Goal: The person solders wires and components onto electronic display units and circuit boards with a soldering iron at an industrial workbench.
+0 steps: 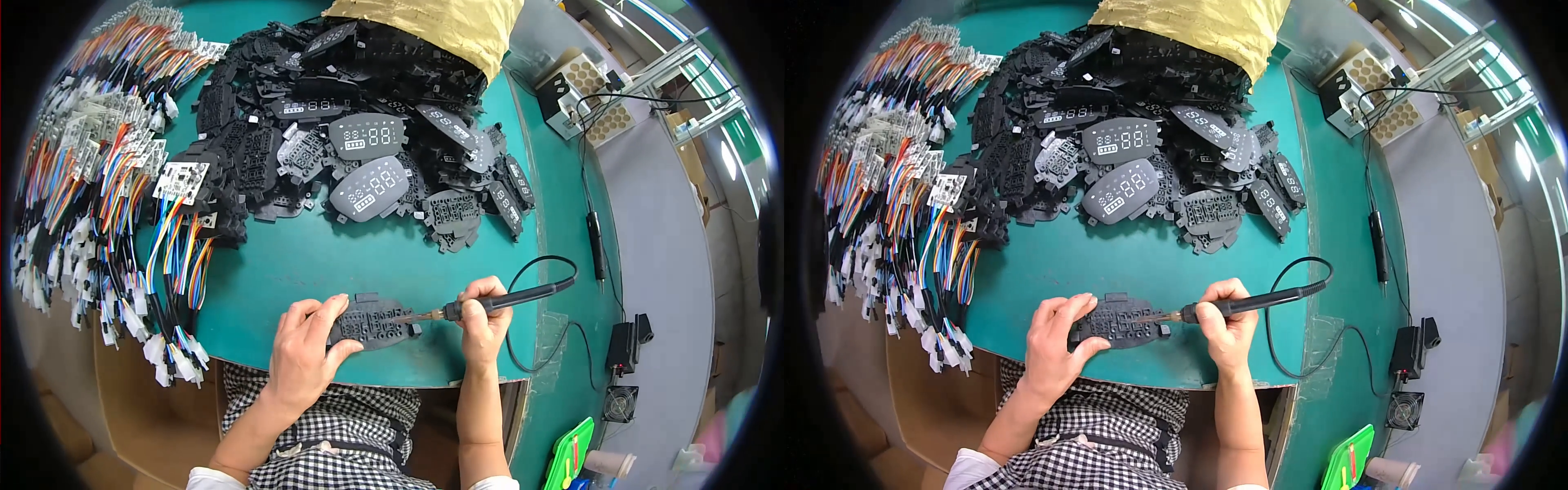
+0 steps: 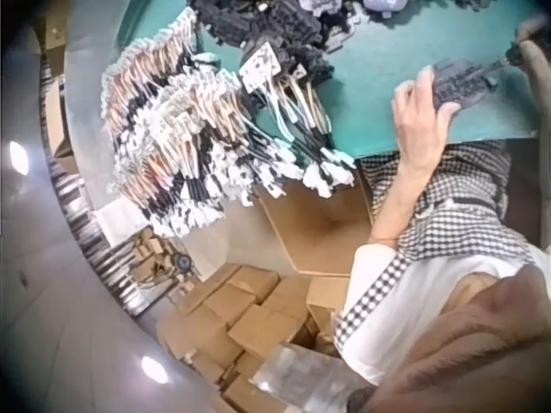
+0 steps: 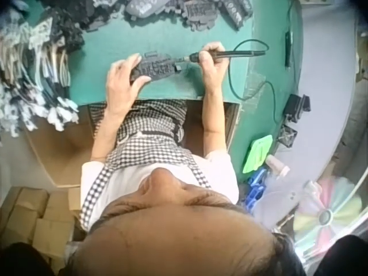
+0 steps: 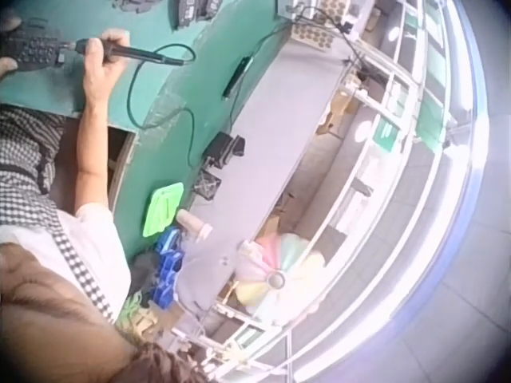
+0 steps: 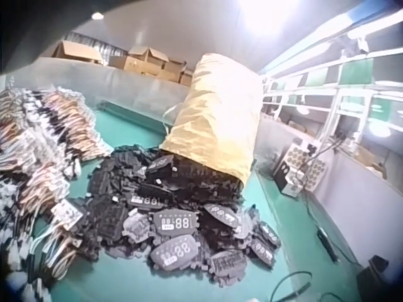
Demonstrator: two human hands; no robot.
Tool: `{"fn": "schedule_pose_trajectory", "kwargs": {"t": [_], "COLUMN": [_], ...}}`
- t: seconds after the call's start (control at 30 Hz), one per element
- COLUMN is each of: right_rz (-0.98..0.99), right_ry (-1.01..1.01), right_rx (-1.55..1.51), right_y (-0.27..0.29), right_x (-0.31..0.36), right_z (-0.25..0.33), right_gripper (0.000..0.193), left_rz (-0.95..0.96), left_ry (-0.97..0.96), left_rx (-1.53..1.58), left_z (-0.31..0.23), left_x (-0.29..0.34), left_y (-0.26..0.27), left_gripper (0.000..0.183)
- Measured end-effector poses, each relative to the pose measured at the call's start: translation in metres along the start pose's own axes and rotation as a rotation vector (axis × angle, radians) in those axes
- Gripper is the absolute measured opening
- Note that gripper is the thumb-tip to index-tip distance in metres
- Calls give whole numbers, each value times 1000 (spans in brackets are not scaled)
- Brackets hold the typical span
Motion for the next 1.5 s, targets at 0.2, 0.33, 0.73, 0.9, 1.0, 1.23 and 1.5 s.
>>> {"fn": "schedule_pose_trajectory", "kwargs": {"t": [0.2,0.33,0.73,0.9,1.0,1.23,1.5], "right_rz": [107,143,157,168,178,188,228], "right_ry": [-83,-100,-91,-44,-29,-21,-1], "right_rx": [104,100,87,114,127,92,98], "right_y": [-14,-16,-18,-18,-18,-19,-18], "right_x": [0,1,1,2,2,4,4], "right_z": [4,2,3,4,6,6,7], "right_gripper": [16,16,18,18,19,18,18], "left_rz": [6,28,38,39,39,26,28], "left_ry": [38,20,19,21,22,25,32], "left_rx": [58,30,31,36,36,22,46], "left_z": [2,2,3,3,2,1,1], "left_x": [-1,-4,-3,-3,-3,-3,-3], "left_y": [1,2,2,2,2,3,4], "left_gripper": [66,68,71,71,71,70,71]}}
Point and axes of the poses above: each hand's wrist, its own x-axis away from the middle knuckle, its own y-axis out of the back of the hand, z = x × y, the point moved 4 cm from there along -x, towards the middle knuckle, and after that the axes turned 6 degrees about x, right-handed, at the moved point
